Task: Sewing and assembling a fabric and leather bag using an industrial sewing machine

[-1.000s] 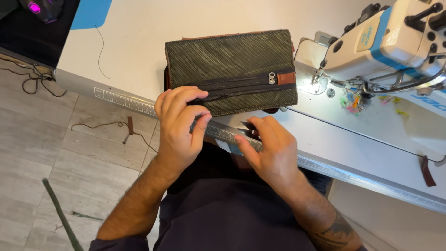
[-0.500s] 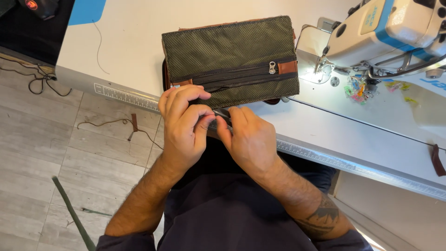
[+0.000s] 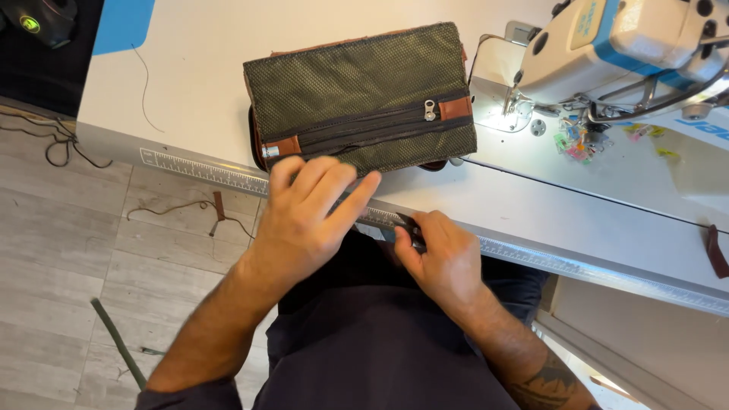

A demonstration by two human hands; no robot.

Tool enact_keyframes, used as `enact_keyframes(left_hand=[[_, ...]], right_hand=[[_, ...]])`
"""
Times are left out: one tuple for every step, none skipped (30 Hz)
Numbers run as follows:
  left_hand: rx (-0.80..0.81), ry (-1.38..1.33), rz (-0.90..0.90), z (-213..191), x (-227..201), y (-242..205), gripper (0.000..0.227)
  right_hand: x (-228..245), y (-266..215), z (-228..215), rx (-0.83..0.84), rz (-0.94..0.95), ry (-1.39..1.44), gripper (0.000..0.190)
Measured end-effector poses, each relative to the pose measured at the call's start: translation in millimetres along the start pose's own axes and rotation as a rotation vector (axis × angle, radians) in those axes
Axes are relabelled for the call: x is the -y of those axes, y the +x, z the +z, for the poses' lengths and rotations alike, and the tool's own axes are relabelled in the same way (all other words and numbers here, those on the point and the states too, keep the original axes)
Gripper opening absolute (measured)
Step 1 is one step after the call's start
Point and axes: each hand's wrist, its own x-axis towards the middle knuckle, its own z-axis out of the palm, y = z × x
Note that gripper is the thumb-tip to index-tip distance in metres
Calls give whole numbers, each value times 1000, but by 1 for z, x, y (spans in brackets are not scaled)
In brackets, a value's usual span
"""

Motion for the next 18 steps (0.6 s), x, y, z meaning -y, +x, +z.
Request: enact_keyframes(left_hand=[[2,1,8,5,1,8,20],[-12,52,39,10,1,15,17],[-27,102,70,15,1,22,14],[-24,105,77,20,4,20,14],[-28,77,73,25,6,18,11],[-24,43,72,30,8,15,13],[-14,40,80,25,8,18,13],[-42,7,21,20,8,22,15],[-69,-25,-40,16,8,26,17],[-65,-34,-36,18,9,24,17],[-59,-32,-55,18,11,21,19],[-63,-13,-82,18,14,19,20],[-69,-7,-84,20,12,20,20],[-67,-6,-83,20,10,20,22],[-65,-5,-82,20,9,20,24],[-62,-7,-85,21,8,18,24],[-62,-2,-85,22,7,17,25],[-69,4,-76,24,8,19,26]], right_hand=[[-1,3,-2,-7,4,1,28],[-2,5,-4,-28,-11,1,29],[-3,7,-6,-49,-26,0,29],[-3,9,-9,-56,-24,4,29],[-5,12,-11,-63,-31,-20,29],[-5,12,-13,-69,-30,-41,30],[-4,17,-14,-74,-18,-35,30],[-3,20,-16,-92,-37,-18,29],[-2,24,-18,-112,-57,0,28],[3,28,-19,-111,-46,-4,28],[9,32,-19,-115,-41,5,28],[13,41,-19,-121,-55,19,27],[13,45,-16,-122,-64,18,27],[15,48,-13,-110,-63,-18,28],[17,51,-9,-98,-63,-55,30],[19,52,-7,-94,-60,-53,30],[22,54,-6,-82,-39,-45,29],[23,58,-4,-80,-18,-41,28]])
